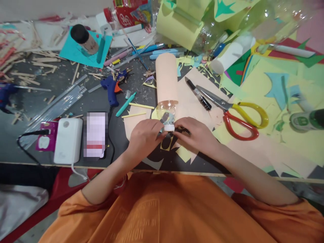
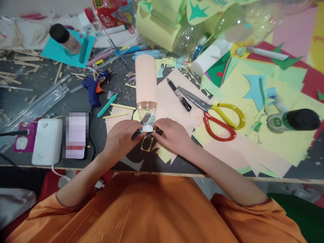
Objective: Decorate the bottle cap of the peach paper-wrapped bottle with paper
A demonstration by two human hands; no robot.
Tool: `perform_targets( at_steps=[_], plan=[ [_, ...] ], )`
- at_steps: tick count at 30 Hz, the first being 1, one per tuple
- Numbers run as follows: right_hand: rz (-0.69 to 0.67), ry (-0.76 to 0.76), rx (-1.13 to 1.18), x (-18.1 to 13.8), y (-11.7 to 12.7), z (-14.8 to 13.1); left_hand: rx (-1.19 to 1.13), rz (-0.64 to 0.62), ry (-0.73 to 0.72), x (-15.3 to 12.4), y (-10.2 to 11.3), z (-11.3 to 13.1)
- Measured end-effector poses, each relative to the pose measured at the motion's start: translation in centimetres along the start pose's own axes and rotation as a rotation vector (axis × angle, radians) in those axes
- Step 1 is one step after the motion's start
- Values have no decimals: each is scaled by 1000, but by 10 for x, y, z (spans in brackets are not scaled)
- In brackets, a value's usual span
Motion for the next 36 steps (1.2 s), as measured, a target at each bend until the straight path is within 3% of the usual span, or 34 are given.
perform_targets(
  at_steps=[4,9,12,17,25,28,31,36],
  plan=[
    [60,-38,78,11,2,2,34,32,-2,10,2,-8],
    [130,-49,115,9,9,10,28,-33,61,26,1,-27],
    [151,-63,14,-1,12,19,32,-33,80,33,-1,-34],
    [50,-57,-228,-15,7,28,-25,-41,70,40,-5,-38],
    [76,-46,-320,-21,16,22,108,-34,165,36,12,-50],
    [161,-55,-232,-21,26,21,90,-29,200,34,16,-56],
    [246,-187,11,-20,37,33,70,3,258,32,17,-67],
    [548,-365,343,-26,57,53,10,105,289,27,22,-78]
  ],
)
Point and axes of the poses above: each hand's wrist, its own x-axis towards the middle knuckle, its own y-axis out of the back of the hand, z = x × y, the point moved 5 cm from there along x, towards the middle knuckle, and after that the axes turned 2 degrees about -z, right-handed, at the moved point
